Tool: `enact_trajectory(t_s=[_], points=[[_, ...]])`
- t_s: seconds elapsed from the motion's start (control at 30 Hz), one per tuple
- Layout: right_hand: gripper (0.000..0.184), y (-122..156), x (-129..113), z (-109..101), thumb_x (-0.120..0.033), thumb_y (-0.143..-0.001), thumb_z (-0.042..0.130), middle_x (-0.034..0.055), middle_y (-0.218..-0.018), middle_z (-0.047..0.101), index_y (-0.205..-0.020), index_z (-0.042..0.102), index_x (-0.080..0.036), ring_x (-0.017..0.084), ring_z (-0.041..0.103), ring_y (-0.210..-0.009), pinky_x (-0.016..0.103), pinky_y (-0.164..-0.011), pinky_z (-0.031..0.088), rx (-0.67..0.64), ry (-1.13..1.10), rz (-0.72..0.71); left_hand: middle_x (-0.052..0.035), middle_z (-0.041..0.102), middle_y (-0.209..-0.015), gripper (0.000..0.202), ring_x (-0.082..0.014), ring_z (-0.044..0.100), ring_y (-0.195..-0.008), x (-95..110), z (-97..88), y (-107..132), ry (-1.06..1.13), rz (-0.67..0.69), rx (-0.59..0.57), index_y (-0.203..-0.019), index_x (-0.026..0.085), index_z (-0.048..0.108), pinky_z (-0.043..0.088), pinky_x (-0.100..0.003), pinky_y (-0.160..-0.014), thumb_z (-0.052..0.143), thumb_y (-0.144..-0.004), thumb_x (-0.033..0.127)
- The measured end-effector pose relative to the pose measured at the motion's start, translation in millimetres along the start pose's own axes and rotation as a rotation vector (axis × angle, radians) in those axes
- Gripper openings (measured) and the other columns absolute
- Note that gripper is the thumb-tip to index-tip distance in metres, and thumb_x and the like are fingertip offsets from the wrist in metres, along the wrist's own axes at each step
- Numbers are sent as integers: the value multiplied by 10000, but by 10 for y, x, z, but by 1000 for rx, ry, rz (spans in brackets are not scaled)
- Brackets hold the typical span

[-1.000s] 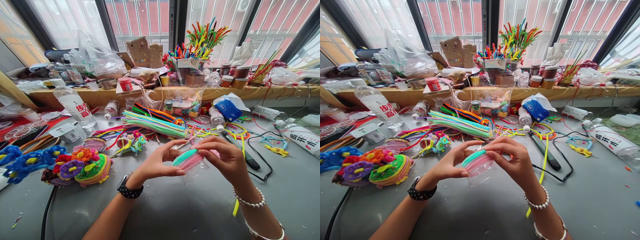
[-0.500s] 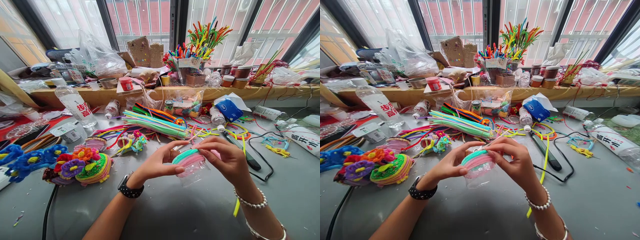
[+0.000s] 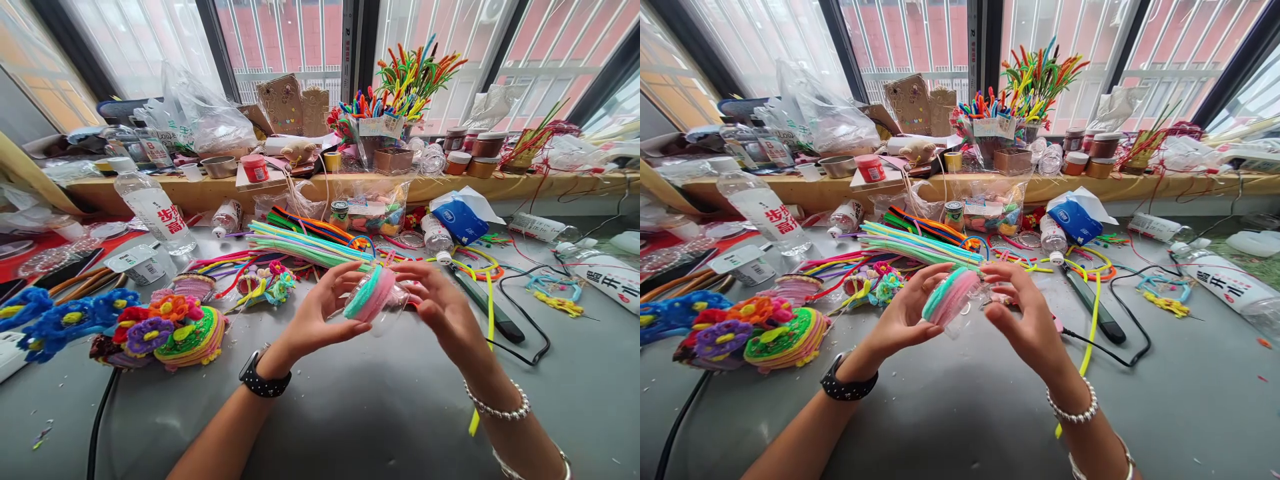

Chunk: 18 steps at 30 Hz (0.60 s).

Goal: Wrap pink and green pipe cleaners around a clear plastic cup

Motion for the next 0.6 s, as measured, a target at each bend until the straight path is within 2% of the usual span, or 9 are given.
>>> enact_trajectory(t_s=[0.07, 0.13, 0.27, 0.4, 0.6], points=[[650, 9, 42, 55, -675, -678, 581, 91, -1195, 547, -1177, 509, -265, 249, 565, -1048, 384, -860, 498, -72, -19, 45, -87, 536, -1172, 679, -233, 519, -1118, -7, -2, -4, -3, 36, 32, -1237, 240, 426, 449, -346, -925, 757, -646, 285], [705, 20, 61, 98, -660, -642, 629, 110, -1226, 536, -1198, 482, -252, 259, 568, -1050, 407, -869, 503, -87, -13, 67, -85, 530, -1195, 673, -232, 510, -1135, -11, 6, -5, -11, 63, 43, -1246, 248, 415, 449, -347, -931, 746, -661, 253], [629, 30, 51, 147, -569, -658, 686, 112, -1218, 551, -1158, 489, -242, 255, 581, -1039, 405, -842, 531, -55, -37, 89, -90, 503, -1239, 744, -241, 471, -1189, -26, 47, 2, -54, 38, 24, -1272, 258, 374, 432, -366, -969, 763, -640, 208], [556, 30, 27, 173, -474, -684, 712, 90, -1190, 564, -1142, 487, -251, 224, 603, -996, 378, -832, 539, -51, -51, 127, -108, 461, -1257, 771, -260, 436, -1216, -26, 78, 14, -109, -26, 31, -1279, 245, 353, 419, -392, -990, 771, -631, 225], [525, 29, 6, 208, -370, -699, 727, 61, -1204, 547, -1152, 478, -276, 200, 600, -1009, 360, -858, 534, -77, -6, 117, -116, 381, -1329, 780, -252, 429, -1216, -24, 88, 25, -195, -45, 42, -1289, 256, 328, 402, -387, -1011, 762, -641, 259]])
Point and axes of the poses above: each hand's wrist, its own y-axis away from the middle knuckle, its own z-axis out of the palm, x = y × z, the point moved 3 cm from there along -y, towards the middle knuckle
